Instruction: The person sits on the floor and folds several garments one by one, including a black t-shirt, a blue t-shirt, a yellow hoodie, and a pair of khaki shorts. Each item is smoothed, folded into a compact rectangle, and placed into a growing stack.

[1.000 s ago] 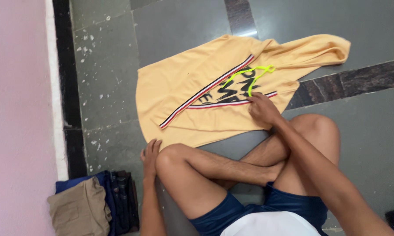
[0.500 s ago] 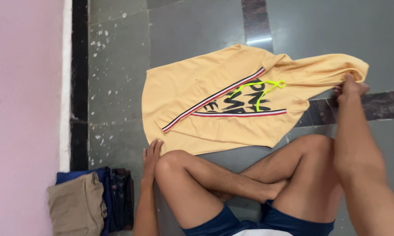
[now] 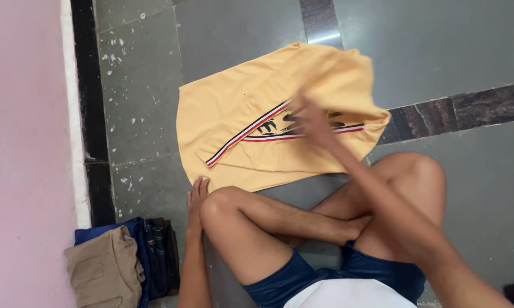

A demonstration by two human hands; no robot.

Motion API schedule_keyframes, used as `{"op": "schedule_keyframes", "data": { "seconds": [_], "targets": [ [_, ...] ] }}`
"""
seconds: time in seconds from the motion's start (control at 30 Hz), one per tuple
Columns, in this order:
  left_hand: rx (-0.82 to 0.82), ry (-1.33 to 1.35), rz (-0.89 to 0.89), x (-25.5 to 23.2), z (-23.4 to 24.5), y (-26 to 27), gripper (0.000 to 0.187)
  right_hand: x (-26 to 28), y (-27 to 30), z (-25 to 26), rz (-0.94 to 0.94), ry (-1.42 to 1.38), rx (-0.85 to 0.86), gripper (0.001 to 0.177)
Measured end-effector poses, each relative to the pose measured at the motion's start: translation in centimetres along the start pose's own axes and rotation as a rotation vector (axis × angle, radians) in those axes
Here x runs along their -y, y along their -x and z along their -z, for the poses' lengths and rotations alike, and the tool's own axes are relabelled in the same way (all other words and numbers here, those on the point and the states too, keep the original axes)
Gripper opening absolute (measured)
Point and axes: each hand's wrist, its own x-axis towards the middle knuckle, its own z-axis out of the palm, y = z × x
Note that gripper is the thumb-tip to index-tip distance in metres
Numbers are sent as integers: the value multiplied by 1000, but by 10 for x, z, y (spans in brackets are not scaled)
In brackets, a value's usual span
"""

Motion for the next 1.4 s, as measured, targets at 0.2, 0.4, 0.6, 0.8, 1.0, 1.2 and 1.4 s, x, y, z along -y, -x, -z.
{"op": "schedule_keyframes", "data": {
  "seconds": [0.2, 0.4, 0.6, 0.8, 1.0, 1.2, 1.4],
  "targets": [
    [-43, 3, -24, 14, -11, 2, 63, -56, 105, -53, 311, 1052, 571, 24],
    [-225, -109, -276, 20, -29, 14, 58, -15, 107, 85, 352, 1372, -204, 41],
    [-404, 250, -354, 10, -47, 38, 43, -28, 80, 146, 172, 1689, -112, 62],
    [-329, 294, -238, 18, -19, 53, 46, -7, 104, 112, 181, 1738, -155, 51],
    [-345, 289, -103, 11, -13, 42, 39, -4, 132, 63, -26, 1575, 126, 57],
    [-335, 114, -204, 15, -4, 32, 25, -21, 122, 63, 113, 1605, 118, 42],
    [-395, 219, -90, 4, 27, 19, 14, 0, 121, 77, 401, 1574, -117, 13]
  ]
}}
